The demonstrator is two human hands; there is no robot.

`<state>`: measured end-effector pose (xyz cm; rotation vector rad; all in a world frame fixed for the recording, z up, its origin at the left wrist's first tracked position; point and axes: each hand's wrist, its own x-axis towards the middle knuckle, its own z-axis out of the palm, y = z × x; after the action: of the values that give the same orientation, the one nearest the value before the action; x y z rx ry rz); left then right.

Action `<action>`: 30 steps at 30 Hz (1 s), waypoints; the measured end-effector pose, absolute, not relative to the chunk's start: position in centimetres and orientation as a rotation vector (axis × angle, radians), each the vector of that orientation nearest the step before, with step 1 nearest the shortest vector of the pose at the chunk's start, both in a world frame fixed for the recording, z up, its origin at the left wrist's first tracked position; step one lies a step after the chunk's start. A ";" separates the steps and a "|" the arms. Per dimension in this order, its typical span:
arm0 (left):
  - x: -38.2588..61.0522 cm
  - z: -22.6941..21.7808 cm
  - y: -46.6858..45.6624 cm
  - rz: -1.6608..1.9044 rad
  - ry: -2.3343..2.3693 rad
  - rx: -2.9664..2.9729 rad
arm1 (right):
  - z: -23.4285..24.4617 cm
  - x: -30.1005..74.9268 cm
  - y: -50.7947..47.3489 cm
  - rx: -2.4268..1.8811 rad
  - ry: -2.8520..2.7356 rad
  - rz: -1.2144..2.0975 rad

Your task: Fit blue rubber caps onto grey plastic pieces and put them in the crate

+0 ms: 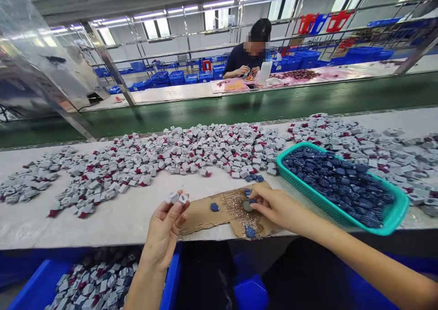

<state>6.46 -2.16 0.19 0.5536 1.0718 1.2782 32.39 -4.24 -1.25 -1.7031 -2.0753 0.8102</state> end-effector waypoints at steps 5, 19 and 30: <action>7.6 1.0 -3.1 1.246 1.119 0.759 | -0.3 31.6 -4.3 -1.611 -2.065 0.840; 7.6 3.1 -4.8 1.175 0.954 1.036 | 6.5 25.2 -4.6 -0.921 -1.821 1.261; 6.6 0.5 -5.6 1.003 0.970 1.129 | 3.0 23.5 -4.7 -0.950 -2.017 1.214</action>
<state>6.62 -5.58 0.49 1.1294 0.9698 1.0031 23.50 -4.73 2.99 -0.9496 -2.0175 1.2136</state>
